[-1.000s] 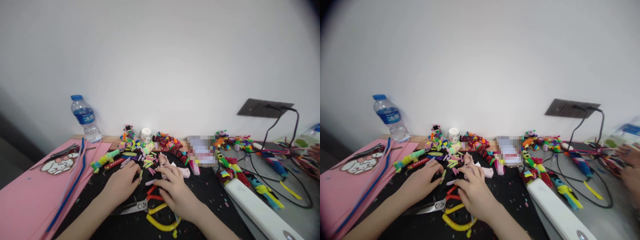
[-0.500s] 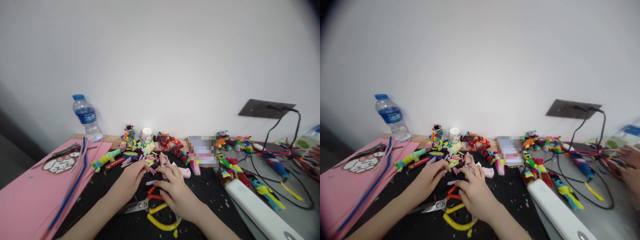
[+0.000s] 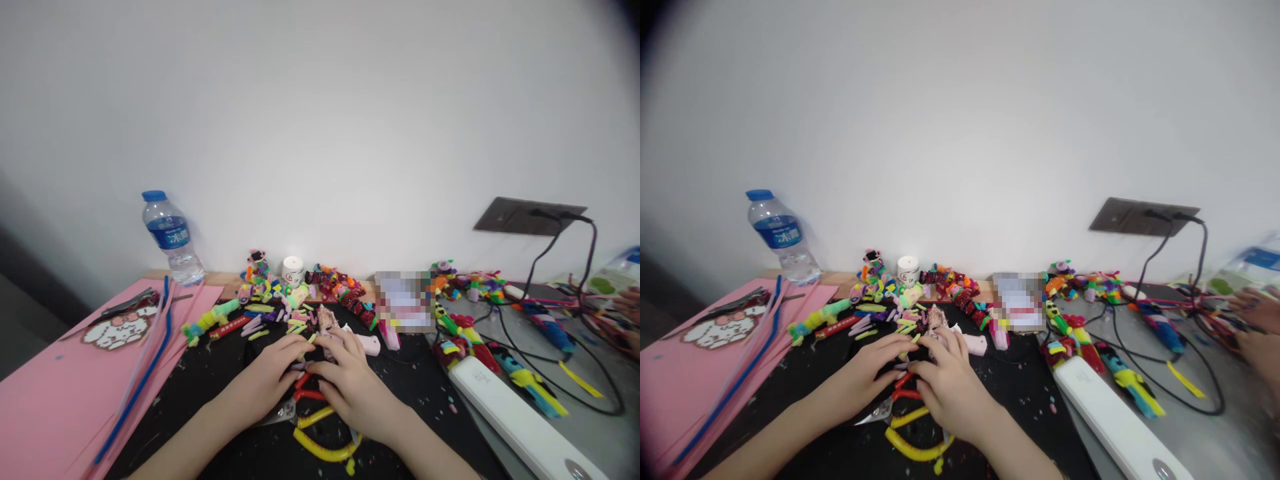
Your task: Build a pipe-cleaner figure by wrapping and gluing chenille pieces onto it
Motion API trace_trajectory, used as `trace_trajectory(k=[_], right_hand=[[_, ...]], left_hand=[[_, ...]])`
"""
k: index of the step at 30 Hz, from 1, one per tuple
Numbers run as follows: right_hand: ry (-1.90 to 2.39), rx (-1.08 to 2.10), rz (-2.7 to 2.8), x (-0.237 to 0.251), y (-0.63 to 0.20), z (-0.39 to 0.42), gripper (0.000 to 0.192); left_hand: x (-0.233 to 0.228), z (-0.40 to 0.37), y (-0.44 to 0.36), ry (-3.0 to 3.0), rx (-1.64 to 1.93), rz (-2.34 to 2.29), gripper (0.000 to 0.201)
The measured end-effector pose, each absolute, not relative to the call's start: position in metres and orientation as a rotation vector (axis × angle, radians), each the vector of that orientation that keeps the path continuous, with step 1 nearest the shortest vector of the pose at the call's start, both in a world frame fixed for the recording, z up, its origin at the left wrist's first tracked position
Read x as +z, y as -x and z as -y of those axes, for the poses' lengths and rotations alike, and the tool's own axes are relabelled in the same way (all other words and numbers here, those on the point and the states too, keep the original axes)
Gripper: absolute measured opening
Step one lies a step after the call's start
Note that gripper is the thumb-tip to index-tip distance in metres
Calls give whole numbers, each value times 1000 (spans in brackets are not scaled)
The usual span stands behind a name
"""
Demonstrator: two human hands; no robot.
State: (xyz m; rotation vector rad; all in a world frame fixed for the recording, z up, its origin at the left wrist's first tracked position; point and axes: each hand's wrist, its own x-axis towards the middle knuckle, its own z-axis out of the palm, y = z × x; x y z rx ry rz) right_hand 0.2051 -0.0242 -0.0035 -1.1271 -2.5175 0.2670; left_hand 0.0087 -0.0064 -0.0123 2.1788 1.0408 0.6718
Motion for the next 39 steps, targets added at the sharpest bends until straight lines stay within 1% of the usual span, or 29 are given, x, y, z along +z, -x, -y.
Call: trace_trajectory(k=[8,12,18,26,32,39], right_hand=[[1116,327,2470,-4,-206,25,30],[1092,362,2373,-8,-206,22,32],[1097,366,2228,-10,-209,18,30],[1168,393,2422,-6,-206,24,38],[1214,395,2515,-3,-205,25,39],[1195,424,2489,-5,-206,24,39]], left_hand=[[-14,5,-10,-2186,689,-1042,43],[-13,5,-10,-2195,700,-1029,44],[-13,4,-9,-2190,688,-1069,43],[-17,2,-6,-2232,730,-1083,44],[-16,3,-8,-2208,733,-1052,41],[-14,3,-7,-2183,738,-1025,45]])
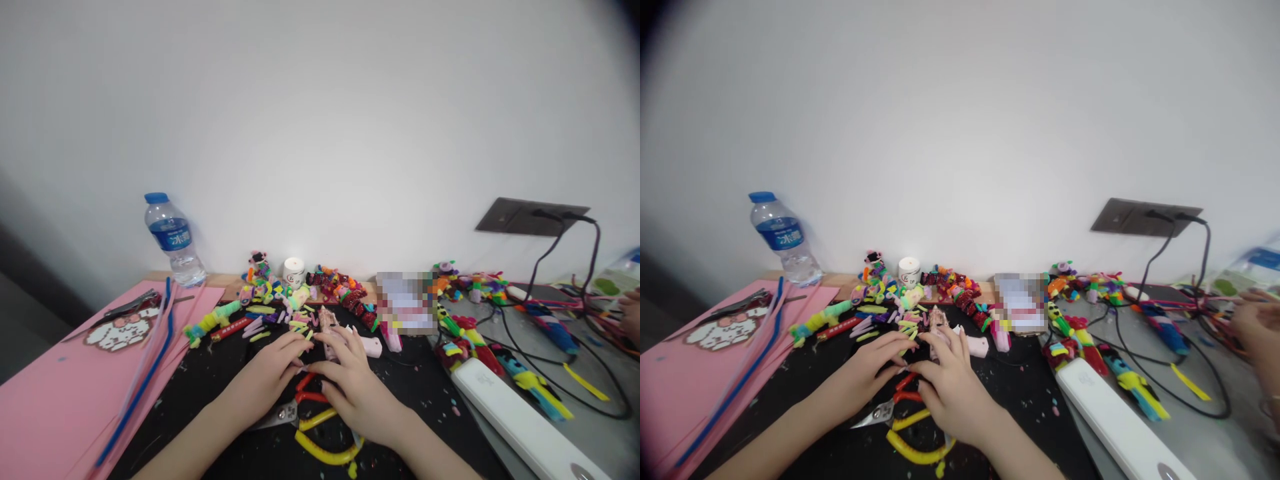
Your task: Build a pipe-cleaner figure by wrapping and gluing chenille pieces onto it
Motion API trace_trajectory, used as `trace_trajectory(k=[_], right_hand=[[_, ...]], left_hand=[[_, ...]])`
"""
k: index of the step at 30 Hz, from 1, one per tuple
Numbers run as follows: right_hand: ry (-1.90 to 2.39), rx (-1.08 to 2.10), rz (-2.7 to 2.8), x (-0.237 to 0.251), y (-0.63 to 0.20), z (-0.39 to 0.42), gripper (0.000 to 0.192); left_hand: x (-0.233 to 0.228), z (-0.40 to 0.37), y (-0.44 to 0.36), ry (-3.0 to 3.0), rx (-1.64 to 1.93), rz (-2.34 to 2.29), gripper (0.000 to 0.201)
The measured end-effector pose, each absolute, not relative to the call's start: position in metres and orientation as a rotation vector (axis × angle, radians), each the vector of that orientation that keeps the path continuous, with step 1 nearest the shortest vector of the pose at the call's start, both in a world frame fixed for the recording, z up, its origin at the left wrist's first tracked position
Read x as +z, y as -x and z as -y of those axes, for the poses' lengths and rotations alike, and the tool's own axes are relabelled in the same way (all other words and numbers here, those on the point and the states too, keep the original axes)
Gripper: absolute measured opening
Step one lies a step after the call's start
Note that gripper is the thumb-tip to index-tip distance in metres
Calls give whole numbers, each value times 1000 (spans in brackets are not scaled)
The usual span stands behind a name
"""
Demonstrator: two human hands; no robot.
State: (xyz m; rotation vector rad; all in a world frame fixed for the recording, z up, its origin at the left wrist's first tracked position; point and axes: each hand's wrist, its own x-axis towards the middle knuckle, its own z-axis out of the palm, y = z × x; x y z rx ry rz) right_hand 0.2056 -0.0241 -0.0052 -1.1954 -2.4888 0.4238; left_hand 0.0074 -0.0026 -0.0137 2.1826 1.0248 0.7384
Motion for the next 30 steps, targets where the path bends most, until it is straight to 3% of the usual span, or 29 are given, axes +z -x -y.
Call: trace_trajectory(k=[7,21,30], right_hand=[[1175,354,2314,-10,-209,19,33],[1241,336,2532,-2,-204,26,24],[1221,315,2529,1,-203,27,30]], left_hand=[[-14,3,-7,-2223,710,-1043,44],[-16,2,-7,-2263,727,-1080,44],[-15,1,-7,-2263,733,-1078,43]])
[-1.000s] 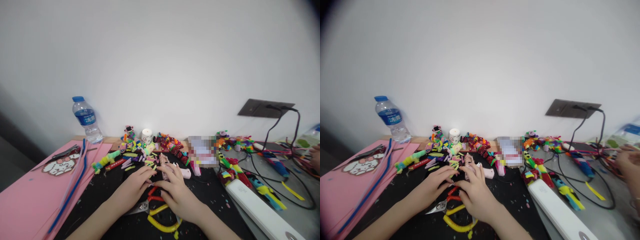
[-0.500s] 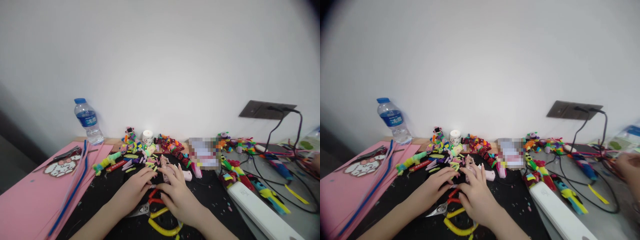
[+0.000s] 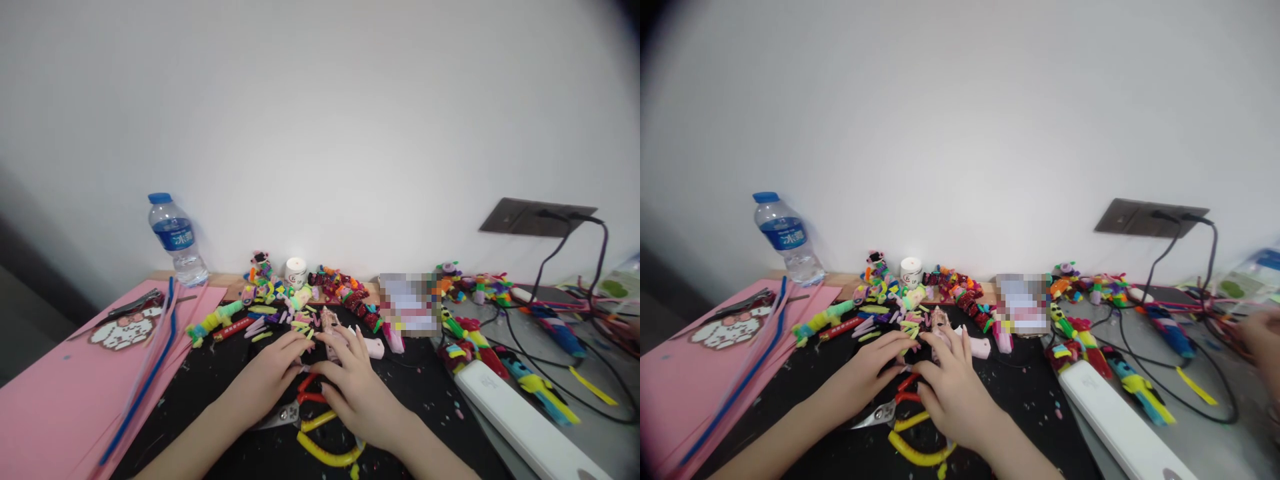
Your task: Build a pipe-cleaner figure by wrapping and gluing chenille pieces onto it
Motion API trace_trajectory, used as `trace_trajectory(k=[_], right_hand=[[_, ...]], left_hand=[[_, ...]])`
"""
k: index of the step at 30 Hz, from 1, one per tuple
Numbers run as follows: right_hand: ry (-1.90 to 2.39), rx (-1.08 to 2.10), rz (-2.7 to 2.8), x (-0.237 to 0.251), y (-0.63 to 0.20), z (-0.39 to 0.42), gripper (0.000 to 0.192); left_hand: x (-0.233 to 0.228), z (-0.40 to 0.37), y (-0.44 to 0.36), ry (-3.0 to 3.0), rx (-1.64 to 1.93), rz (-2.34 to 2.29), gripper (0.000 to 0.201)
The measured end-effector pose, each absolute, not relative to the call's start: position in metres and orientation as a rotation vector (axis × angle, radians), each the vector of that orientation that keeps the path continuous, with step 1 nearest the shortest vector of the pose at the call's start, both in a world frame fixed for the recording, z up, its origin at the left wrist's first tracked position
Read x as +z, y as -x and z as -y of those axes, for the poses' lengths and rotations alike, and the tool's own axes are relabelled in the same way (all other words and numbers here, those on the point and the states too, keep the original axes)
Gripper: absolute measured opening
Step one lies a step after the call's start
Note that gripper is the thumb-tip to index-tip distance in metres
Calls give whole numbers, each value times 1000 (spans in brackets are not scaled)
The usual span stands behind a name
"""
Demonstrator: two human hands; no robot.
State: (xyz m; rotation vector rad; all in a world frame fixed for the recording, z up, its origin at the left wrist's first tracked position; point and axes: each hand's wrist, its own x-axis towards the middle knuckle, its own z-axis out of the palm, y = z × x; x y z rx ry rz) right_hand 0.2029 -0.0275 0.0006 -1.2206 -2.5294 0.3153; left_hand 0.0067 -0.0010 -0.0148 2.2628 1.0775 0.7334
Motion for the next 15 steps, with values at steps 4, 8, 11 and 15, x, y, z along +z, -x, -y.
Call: trace_trajectory(k=[4,8,11,15], right_hand=[[1197,312,2561,2,-201,28,35],[1208,304,2577,1,-201,28,36],[1222,298,2586,0,-201,28,37],[1225,296,2595,1,-200,28,36]], left_hand=[[-14,1,-7,-2255,738,-1077,43],[-15,1,-7,-2253,736,-1083,41],[-15,1,-7,-2256,735,-1094,42],[-14,1,-7,-2282,741,-1115,40]])
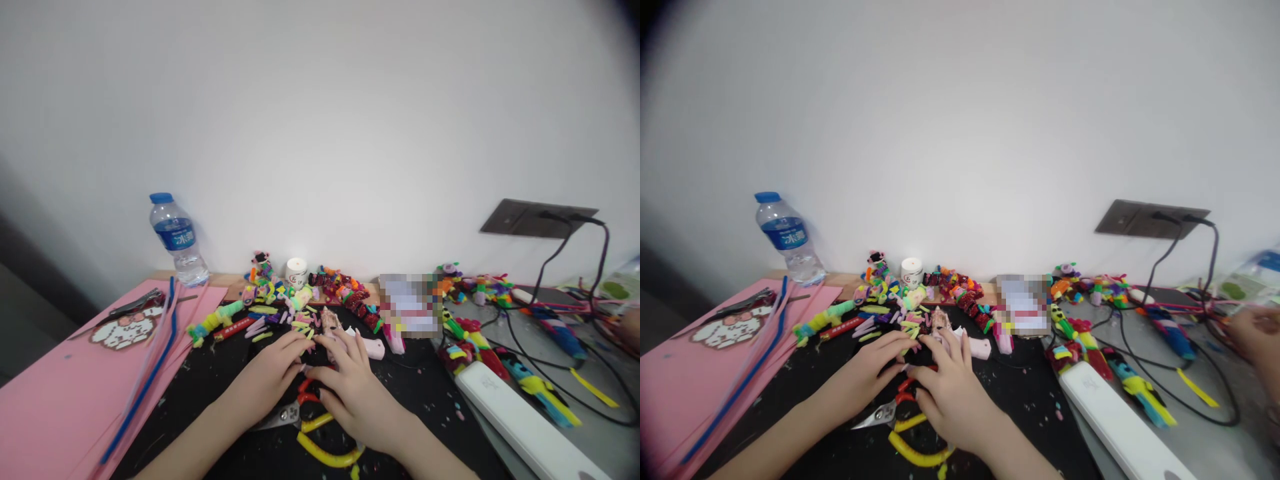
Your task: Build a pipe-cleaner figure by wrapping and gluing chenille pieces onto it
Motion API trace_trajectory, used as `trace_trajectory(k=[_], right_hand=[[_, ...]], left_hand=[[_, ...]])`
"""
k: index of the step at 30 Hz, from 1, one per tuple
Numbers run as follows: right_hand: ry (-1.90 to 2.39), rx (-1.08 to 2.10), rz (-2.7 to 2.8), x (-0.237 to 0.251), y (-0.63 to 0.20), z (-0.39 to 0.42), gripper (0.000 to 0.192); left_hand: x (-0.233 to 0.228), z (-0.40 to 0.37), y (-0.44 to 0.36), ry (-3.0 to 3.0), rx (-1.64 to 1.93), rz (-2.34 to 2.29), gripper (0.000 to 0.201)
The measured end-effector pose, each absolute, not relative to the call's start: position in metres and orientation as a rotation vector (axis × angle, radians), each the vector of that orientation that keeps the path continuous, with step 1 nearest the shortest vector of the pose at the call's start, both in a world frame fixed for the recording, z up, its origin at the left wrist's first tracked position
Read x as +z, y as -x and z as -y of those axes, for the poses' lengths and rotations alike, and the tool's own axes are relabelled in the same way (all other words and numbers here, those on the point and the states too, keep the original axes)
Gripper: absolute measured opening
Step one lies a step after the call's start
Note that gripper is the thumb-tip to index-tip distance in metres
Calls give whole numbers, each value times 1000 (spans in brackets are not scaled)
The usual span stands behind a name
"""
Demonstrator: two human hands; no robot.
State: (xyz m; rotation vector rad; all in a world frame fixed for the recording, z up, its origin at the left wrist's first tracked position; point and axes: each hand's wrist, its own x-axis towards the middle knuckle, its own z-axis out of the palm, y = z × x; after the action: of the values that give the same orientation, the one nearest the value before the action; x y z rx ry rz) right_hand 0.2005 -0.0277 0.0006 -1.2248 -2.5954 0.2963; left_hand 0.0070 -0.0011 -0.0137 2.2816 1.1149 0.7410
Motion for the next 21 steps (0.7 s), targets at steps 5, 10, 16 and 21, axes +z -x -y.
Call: trace_trajectory(k=[5,10,16,21], right_hand=[[1226,310,2585,1,-201,28,33],[1207,308,2581,0,-201,28,34],[1209,308,2573,0,-203,28,33],[1212,313,2564,-1,-203,28,30]], left_hand=[[-8,3,-8,-2319,751,-1135,35],[-6,4,-7,-2334,774,-1193,30],[-15,-4,0,-2335,820,-1292,32],[-12,-7,5,-2357,714,-1104,42]])
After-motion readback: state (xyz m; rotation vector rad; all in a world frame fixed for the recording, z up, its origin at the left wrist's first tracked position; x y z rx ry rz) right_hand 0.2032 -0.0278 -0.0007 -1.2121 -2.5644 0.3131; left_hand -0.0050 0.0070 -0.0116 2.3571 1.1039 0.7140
